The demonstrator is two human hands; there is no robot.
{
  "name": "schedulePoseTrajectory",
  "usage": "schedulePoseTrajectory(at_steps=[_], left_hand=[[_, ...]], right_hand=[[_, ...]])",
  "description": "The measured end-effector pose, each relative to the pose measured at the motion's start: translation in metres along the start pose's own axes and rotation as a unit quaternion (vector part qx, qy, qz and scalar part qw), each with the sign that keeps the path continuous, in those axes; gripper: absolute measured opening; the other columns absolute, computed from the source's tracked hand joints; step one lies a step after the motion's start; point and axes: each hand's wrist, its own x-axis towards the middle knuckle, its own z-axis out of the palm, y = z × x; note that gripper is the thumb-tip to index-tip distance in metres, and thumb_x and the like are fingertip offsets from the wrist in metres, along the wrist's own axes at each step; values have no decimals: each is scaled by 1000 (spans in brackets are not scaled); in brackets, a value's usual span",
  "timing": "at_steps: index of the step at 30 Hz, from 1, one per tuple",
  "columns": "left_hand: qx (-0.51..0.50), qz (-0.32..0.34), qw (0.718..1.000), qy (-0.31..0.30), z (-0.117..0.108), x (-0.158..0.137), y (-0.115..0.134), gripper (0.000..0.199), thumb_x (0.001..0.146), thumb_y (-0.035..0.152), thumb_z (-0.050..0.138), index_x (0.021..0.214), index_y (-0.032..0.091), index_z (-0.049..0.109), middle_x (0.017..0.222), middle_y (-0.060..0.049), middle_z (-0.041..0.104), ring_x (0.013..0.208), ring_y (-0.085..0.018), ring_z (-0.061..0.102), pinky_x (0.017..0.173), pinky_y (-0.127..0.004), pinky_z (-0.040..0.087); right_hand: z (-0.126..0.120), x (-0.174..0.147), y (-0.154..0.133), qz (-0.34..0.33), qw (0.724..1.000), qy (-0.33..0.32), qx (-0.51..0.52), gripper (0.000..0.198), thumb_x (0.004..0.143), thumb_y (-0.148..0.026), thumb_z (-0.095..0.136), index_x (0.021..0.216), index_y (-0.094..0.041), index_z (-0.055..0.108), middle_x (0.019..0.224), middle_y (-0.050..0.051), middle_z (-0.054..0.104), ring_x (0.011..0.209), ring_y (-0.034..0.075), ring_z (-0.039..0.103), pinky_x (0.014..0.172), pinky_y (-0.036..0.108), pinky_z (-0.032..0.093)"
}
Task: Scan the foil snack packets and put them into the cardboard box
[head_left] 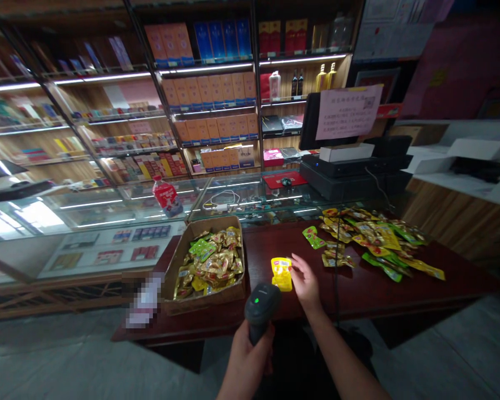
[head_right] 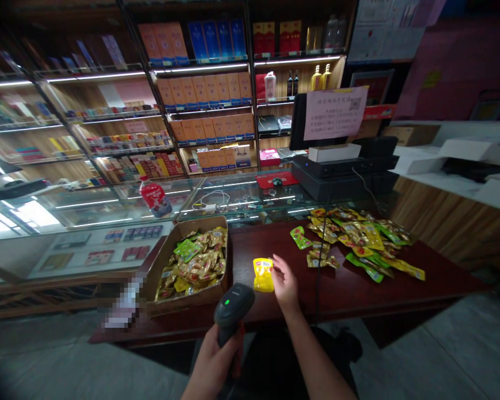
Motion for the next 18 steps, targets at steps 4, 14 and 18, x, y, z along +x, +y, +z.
schedulePoseTrajectory(at_steps=[4, 14, 18], left_hand=[[4, -6, 1000, -19, -1, 3, 3, 41, 73, 54, 76, 78, 18, 57, 47, 7, 50, 33, -8, 45, 34, -19, 35], [-30, -32, 999, 7, -17, -1, -15, 42, 72, 55, 75, 80, 18, 57, 43, 8, 47, 31, -8, 41, 33, -19, 31], [-35, -37, 999, 8, -23, -3, -19, 44, 71, 57, 76, 80, 19, 57, 43, 8, 48, 31, -9, 41, 34, -19, 31]], right_hand=[[4, 1, 2, 14, 1000, 6, -6, 49, 85, -43, 65, 129, -22, 63, 114, 13, 75, 105, 26, 73, 91, 43, 61], [43, 34, -41, 95, 991, 2, 93, 52, 70, -38, 77, 118, -23, 63, 102, 8, 75, 93, 27, 73, 80, 41, 61], [126, 73, -76, 91, 987, -63, 118, 53, 73, -34, 72, 123, -22, 60, 107, 5, 75, 96, 23, 73, 84, 38, 61]])
